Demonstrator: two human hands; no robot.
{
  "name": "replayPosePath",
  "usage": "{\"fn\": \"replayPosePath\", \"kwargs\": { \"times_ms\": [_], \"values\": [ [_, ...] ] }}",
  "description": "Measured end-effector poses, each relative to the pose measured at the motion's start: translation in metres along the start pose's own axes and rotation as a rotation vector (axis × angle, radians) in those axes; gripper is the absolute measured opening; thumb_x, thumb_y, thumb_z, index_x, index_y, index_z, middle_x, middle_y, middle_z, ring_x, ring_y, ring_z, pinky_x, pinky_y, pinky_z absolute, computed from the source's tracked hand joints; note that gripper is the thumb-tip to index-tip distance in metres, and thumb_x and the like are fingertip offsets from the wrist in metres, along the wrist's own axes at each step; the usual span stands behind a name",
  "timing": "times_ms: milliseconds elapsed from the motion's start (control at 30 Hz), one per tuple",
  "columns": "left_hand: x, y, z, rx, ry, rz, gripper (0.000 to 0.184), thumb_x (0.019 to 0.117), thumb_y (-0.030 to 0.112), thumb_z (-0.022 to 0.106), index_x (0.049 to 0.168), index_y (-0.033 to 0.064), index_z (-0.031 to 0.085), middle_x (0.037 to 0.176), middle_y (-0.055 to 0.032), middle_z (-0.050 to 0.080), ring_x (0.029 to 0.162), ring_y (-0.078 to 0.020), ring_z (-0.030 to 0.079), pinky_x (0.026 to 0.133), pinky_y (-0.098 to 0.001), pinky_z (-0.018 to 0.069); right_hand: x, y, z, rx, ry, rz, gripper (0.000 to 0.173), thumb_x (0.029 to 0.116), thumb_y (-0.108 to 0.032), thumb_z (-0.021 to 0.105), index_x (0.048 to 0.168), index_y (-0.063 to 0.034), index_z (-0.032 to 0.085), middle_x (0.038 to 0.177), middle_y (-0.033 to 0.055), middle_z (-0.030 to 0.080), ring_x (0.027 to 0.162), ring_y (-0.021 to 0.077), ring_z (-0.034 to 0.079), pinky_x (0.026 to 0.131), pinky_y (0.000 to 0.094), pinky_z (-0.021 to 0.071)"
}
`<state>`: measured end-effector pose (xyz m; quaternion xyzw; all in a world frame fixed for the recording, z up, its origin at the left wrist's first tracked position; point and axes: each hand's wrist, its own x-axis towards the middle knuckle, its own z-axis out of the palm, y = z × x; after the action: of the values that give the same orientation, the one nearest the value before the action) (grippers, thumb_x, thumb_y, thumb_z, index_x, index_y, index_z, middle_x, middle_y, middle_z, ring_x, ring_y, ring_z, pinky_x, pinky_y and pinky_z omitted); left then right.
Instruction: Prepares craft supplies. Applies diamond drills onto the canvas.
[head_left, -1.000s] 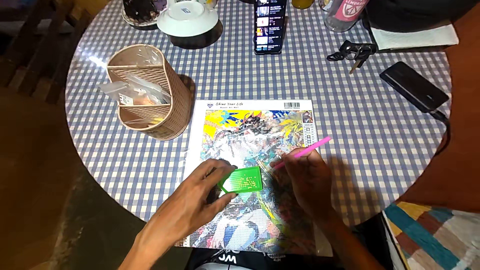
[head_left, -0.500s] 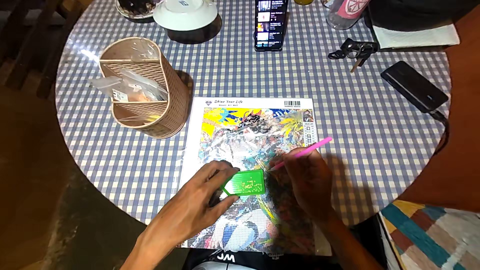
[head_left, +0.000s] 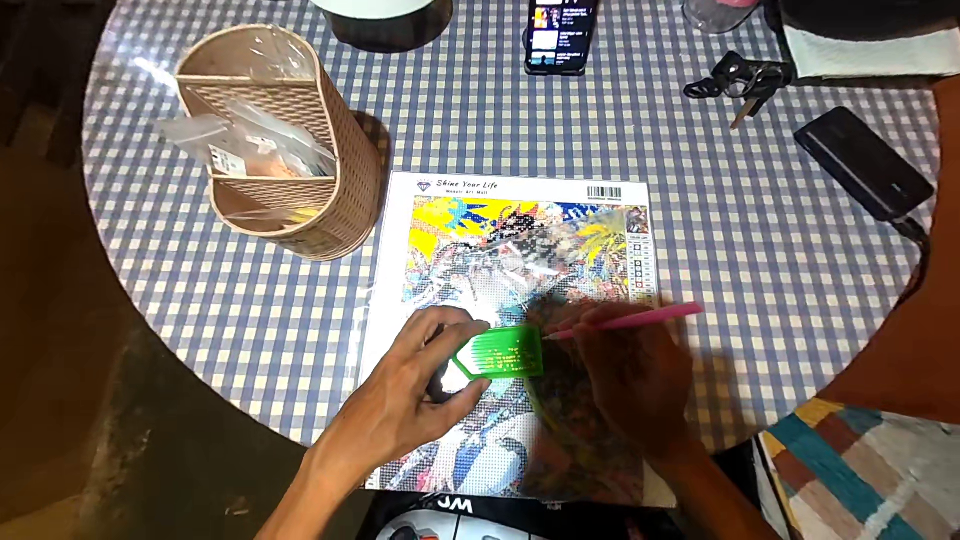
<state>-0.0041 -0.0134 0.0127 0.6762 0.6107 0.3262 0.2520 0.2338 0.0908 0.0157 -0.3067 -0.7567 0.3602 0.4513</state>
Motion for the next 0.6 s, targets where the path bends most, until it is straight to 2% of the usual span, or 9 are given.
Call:
{"fn": "replayPosePath", "kwargs": {
  "times_ms": [200, 267, 367, 533, 600],
  "values": [
    [-0.001, -0.003, 0.004, -0.009, 0.032, 0.018, 0.048, 0.0911, 0.042, 0.071, 0.131, 0.0158, 0.069, 0.123, -0.0021, 0.063, 0.108, -0.0051, 0.059, 0.089, -0.0195, 0.0508, 0.017, -0.019, -0.002, -0.090, -0.239, -0.057, 0.018, 0.1051, -0.021, 0.060, 0.111, -0.0046, 0.064, 0.100, 0.0027, 0.075, 0.094, 0.0030, 0.072, 0.083, 0.0188, 0.0603],
    [-0.001, -0.003, 0.004, -0.012, 0.035, 0.015, 0.047, 0.0914, 0.042, 0.071, 0.131, 0.0164, 0.069, 0.122, -0.0017, 0.063, 0.106, -0.0040, 0.058, 0.087, -0.0181, 0.0503, 0.019, -0.015, 0.006, -0.079, -0.260, -0.102, 0.019, 0.1049, -0.022, 0.061, 0.107, -0.0035, 0.065, 0.095, 0.0040, 0.074, 0.087, 0.0026, 0.071, 0.079, 0.0178, 0.0591],
    [-0.001, -0.003, 0.004, -0.012, 0.036, 0.019, 0.047, 0.0915, 0.042, 0.071, 0.131, 0.0166, 0.069, 0.122, -0.0010, 0.063, 0.109, -0.0049, 0.058, 0.090, -0.0193, 0.0503, 0.019, -0.006, 0.014, -0.086, -0.280, -0.179, 0.019, 0.1050, -0.021, 0.061, 0.104, -0.0023, 0.065, 0.088, 0.0051, 0.071, 0.079, 0.0019, 0.066, 0.073, 0.0153, 0.0550],
    [-0.002, -0.004, 0.006, -0.020, 0.049, 0.020, 0.046, 0.0909, 0.041, 0.072, 0.129, 0.0150, 0.070, 0.122, -0.0013, 0.063, 0.110, -0.0058, 0.058, 0.090, -0.0210, 0.0510, 0.016, 0.002, 0.018, -0.108, -0.279, -0.211, 0.019, 0.1044, -0.021, 0.061, 0.101, -0.0026, 0.066, 0.084, 0.0048, 0.070, 0.072, 0.0030, 0.064, 0.065, 0.0158, 0.0521],
    [-0.001, -0.004, 0.006, -0.024, 0.056, 0.022, 0.046, 0.0906, 0.040, 0.072, 0.129, 0.0143, 0.070, 0.122, -0.0020, 0.063, 0.110, -0.0061, 0.058, 0.090, -0.0212, 0.0511, 0.015, 0.003, 0.019, -0.118, -0.284, -0.211, 0.019, 0.1045, -0.022, 0.061, 0.101, -0.0039, 0.066, 0.084, 0.0042, 0.070, 0.073, 0.0028, 0.065, 0.066, 0.0159, 0.0523]
  ]
}}
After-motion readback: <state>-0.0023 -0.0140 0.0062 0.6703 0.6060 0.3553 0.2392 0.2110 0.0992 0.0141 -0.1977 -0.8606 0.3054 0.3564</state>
